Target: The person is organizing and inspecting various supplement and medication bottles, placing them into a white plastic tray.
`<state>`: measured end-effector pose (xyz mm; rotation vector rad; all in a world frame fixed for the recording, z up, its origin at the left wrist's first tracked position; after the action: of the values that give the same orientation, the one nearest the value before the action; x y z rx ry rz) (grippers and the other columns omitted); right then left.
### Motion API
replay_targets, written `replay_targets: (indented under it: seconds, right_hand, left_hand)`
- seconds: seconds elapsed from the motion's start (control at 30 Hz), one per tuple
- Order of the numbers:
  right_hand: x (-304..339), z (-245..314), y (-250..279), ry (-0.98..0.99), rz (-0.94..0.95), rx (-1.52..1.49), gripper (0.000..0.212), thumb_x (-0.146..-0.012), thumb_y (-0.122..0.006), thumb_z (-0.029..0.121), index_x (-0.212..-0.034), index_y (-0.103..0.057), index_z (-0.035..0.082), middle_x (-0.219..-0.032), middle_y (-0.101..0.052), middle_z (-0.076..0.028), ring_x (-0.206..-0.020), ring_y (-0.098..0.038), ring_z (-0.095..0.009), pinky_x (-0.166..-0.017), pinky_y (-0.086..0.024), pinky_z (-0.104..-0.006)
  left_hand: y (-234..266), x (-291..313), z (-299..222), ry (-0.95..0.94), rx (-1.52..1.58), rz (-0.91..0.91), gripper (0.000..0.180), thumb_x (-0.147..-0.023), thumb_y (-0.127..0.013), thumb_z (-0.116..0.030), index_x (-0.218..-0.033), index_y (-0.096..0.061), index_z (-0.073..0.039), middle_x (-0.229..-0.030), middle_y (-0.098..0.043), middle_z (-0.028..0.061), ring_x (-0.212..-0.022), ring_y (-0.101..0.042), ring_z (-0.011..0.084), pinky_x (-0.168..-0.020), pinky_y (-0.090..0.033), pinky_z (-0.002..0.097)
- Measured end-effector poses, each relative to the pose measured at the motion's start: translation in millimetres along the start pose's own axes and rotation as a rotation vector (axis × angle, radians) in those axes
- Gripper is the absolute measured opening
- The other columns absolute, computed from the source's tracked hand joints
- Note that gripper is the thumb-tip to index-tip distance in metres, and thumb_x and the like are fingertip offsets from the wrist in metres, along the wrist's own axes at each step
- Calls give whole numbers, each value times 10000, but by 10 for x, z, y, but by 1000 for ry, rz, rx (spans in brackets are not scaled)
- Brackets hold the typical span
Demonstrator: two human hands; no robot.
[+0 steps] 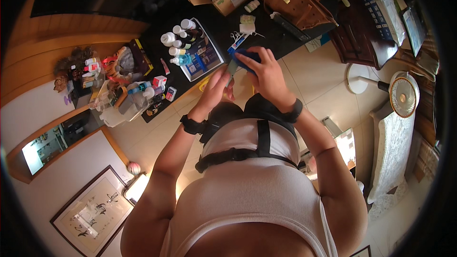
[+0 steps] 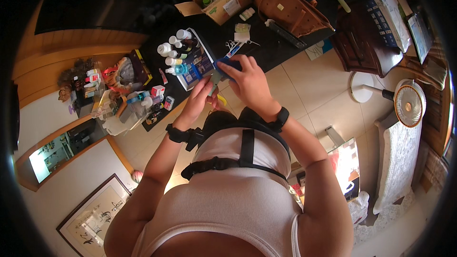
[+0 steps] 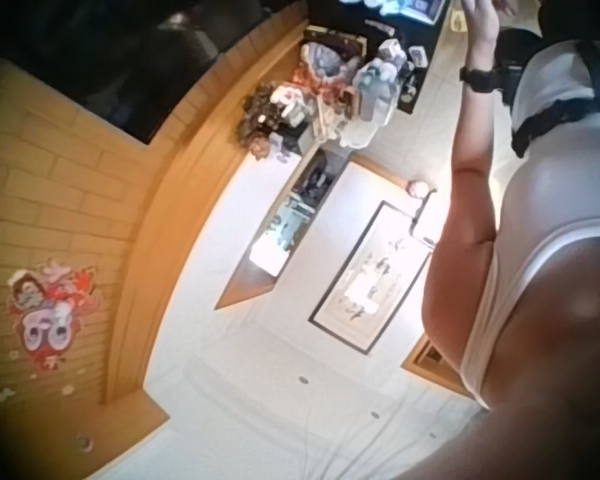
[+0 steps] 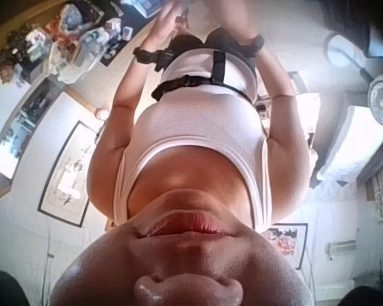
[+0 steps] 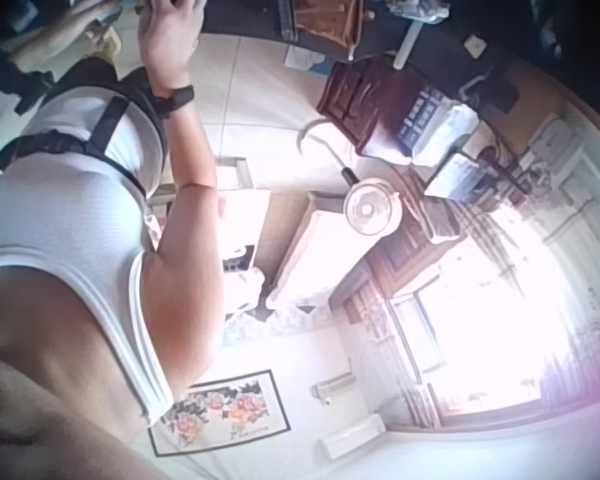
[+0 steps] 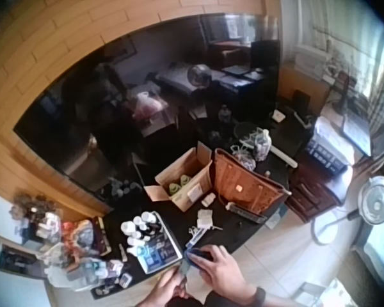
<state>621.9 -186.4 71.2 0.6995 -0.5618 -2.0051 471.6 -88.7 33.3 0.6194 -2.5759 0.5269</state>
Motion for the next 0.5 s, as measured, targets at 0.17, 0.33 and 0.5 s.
replay_targets:
  seconds: [0.17, 0.33, 0.5]
  right_hand:
    - [104, 229, -96, 127, 91, -39, 474, -712, -662, 54, -1169, -680, 174, -1082, -578, -89, -926, -549, -287, -797, -503, -379]
    - [-30, 76, -12, 38, -27, 84, 485, -696, -666, 41, -1166, -674, 160, -1086, -576, -80, -932, -544, -285, -797, -498, -378]
    - [96, 276, -69, 139, 83, -36, 452, -702, -671, 37, -1135, -690, 165, -1081, -576, -81, -930, -555, -290, -795, -504, -384]
  left_hand:
    - [0, 23, 46, -81, -67, -76, 295, -1034, -354, -183, -1282, -425, -39, -820, -498, 14, -637, -544, 76, -533, -513, 219]
    - [15, 81, 83, -114, -133, -12, 396, -1016, -385, -166, -1390, -355, -40, -860, -509, 14, -676, -536, 69, -552, -518, 227]
    - [45, 88, 38, -85, -96, 7, 422, -1013, -398, -166, -1412, -354, -38, -866, -511, 18, -680, -544, 78, -578, -536, 247]
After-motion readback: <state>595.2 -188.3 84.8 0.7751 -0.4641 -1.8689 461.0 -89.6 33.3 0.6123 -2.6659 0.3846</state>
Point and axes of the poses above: each hand's wrist, its own x-axis away from the middle knuckle, its own y-axis out of the back of the hand, z = x × y, the point moved 4 cm from there along -x, towards the middle knuckle
